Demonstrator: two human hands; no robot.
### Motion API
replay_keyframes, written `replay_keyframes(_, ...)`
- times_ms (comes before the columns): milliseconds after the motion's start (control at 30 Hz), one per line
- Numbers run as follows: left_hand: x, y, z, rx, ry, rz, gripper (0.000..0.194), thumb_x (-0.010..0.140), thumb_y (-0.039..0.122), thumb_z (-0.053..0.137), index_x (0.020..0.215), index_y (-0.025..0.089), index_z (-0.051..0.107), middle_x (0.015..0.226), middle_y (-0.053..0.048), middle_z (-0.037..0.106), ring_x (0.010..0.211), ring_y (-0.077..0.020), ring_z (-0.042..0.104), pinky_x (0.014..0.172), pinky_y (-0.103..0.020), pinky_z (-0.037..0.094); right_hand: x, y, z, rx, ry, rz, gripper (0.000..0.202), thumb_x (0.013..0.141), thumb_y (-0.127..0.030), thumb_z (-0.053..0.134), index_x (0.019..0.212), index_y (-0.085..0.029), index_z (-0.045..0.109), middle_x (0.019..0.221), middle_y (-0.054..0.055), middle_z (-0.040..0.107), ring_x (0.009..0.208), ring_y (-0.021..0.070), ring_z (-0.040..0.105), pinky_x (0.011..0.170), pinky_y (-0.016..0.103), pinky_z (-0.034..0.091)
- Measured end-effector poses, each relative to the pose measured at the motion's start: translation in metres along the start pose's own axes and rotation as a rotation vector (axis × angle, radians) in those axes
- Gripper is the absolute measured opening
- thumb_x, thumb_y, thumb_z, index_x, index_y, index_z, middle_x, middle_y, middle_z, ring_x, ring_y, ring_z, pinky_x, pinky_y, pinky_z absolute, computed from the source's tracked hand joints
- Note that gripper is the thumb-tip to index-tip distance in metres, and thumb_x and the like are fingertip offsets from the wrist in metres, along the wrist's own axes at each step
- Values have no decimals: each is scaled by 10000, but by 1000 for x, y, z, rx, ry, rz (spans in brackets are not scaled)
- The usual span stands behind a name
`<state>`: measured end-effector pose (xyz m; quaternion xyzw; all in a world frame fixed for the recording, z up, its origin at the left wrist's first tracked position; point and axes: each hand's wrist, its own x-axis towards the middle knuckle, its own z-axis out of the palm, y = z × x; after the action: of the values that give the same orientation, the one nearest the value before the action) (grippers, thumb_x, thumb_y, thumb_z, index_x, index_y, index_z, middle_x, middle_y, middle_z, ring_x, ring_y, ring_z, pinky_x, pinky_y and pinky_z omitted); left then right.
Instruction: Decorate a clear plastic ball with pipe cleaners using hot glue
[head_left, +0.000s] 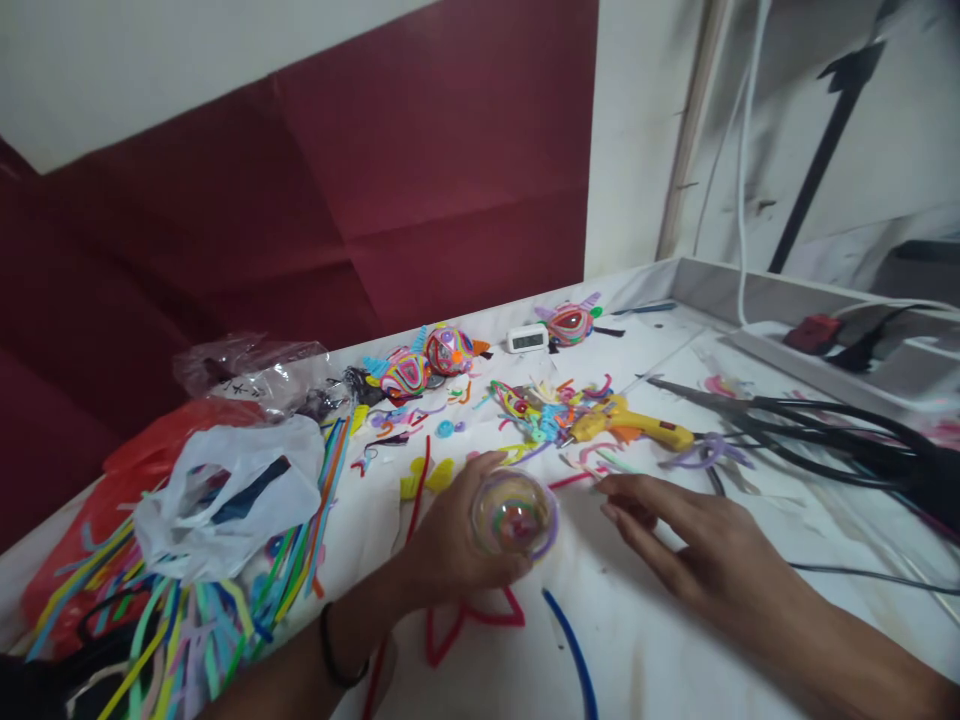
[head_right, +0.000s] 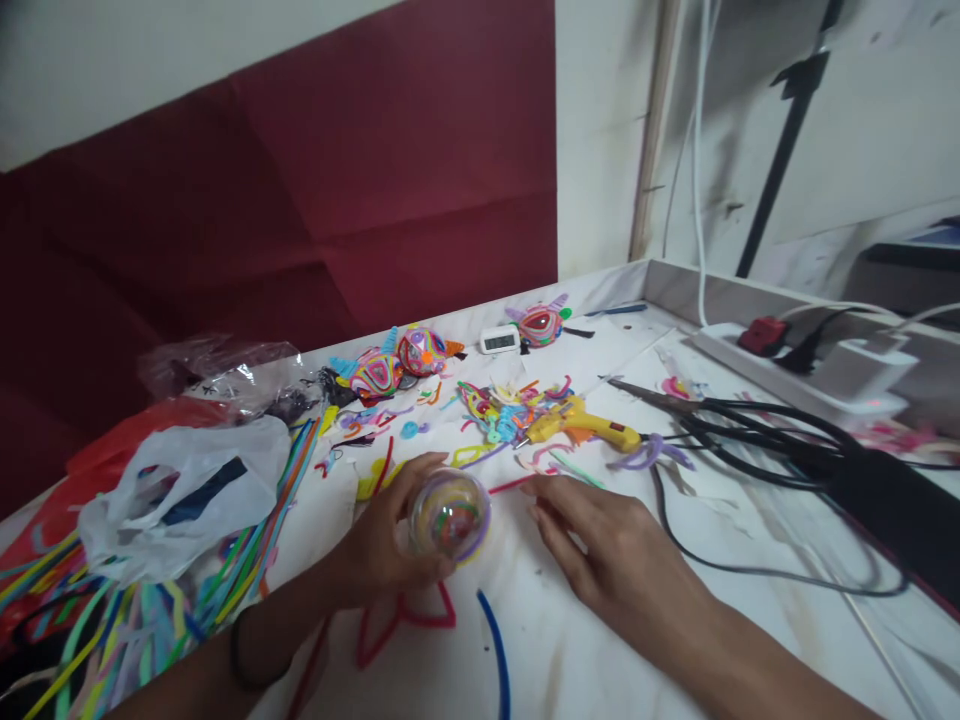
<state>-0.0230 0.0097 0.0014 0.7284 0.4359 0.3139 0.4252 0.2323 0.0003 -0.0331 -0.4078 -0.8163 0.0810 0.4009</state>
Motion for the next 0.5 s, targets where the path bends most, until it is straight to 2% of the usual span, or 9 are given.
replay_keyframes(133,9,-4,17,77,-59,32,903,577,295,824,1364,221,387,1309,-118,536,1173,-320,533,988,-401,444,5,0,-5,-59,80,8,95,941,-230,478,1005,-229,547,740,3,670,588,131,643,547,243,487)
replay_keyframes(267,14,-14,23,133,-104,44,954,556,321,836,1381,209,370,1372,-136,487,1243,-339,471,1065,-453,365,10,0,-11,-79,163,61,92,930,-255,497,977,-216,565,719,12,682,549,133,636,522,244,480)
replay_keyframes(500,10,-15,20,145,-99,42,944,584,380,838,1389,222,371,1417,-146,453,1292,-339,430,1073,-461,355,7,3,-10,-56,107,128,132,918,-292,485,933,-221,595,722,21,696,563,156,646,528,273,481)
